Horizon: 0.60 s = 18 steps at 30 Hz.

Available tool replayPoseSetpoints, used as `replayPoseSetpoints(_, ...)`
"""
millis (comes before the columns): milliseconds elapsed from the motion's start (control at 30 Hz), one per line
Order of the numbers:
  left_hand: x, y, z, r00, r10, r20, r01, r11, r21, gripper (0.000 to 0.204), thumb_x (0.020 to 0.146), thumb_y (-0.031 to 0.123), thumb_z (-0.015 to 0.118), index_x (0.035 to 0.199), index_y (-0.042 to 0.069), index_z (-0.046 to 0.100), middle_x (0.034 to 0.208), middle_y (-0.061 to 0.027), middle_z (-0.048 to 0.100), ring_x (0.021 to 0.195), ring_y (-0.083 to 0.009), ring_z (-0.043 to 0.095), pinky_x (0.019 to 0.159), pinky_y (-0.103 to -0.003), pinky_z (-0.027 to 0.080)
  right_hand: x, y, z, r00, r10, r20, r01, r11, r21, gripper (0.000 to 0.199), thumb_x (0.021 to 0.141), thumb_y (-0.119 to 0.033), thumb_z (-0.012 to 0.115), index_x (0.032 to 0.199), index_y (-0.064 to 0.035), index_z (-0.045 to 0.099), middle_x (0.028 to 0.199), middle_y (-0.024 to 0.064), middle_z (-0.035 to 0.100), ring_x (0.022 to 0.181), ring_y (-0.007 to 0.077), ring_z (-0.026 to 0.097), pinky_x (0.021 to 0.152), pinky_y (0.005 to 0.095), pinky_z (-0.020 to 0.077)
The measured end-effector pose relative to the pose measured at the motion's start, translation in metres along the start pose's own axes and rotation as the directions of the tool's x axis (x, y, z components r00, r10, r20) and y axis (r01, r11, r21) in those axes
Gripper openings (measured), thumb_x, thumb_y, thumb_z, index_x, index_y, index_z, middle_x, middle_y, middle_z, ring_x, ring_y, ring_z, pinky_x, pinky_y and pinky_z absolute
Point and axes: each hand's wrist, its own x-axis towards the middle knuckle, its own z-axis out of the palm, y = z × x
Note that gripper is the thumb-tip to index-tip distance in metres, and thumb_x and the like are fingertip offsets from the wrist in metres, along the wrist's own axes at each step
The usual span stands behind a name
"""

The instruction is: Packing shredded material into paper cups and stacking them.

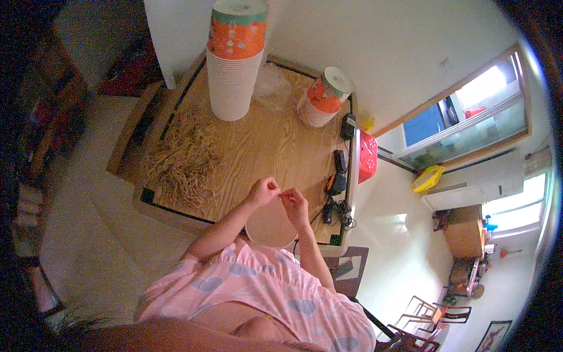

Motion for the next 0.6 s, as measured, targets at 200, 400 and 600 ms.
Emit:
replayPoseSetpoints(200, -0.011, 0.017, 0.002, 0.989, 0.002, -0.150, 0.021, 0.988, 0.151, 0.013, 0.067, 0.015, 0.063, 0.067, 0.005, 0.054, 0.060, -0.0091, 0.059, 0.056, -0.0194, 0.058, 0.053, -0.031, 0.045, -0.001, -0.004, 0.004, 0.992, -0.035, -0.121, 0.033, 0.999, -0.024, 0.005, 0.076, 0.000, 0.056, 0.081, -0.0018, 0.057, 0.076, 0.0037, 0.059, 0.071, 0.0073, 0.052, 0.062, 0.0221, 0.0438)
replayPoseSetpoints(400, -0.009, 0.009, 0.002, 0.981, 0.043, -0.188, -0.022, 0.993, 0.112, 0.013, 0.067, 0.014, 0.064, 0.067, 0.005, 0.054, 0.063, -0.0097, 0.060, 0.058, -0.0200, 0.059, 0.055, -0.032, 0.046, 0.001, -0.014, 0.003, 0.989, -0.103, -0.107, 0.090, 0.989, -0.120, 0.008, 0.073, 0.002, 0.058, 0.080, -0.0021, 0.059, 0.072, 0.0057, 0.056, 0.066, 0.0119, 0.052, 0.060, 0.0238, 0.0439)
replayPoseSetpoints(600, -0.006, 0.008, 0.001, 0.987, 0.076, -0.143, -0.067, 0.996, 0.065, 0.013, 0.066, 0.012, 0.065, 0.064, 0.005, 0.055, 0.063, -0.0095, 0.061, 0.059, -0.0231, 0.060, 0.054, -0.033, 0.047, 0.003, -0.005, -0.002, 0.992, -0.123, -0.024, 0.118, 0.983, -0.139, 0.011, 0.074, 0.005, 0.053, 0.081, -0.0017, 0.059, 0.078, 0.0049, 0.055, 0.076, 0.0129, 0.055, 0.067, 0.0228, 0.0453)
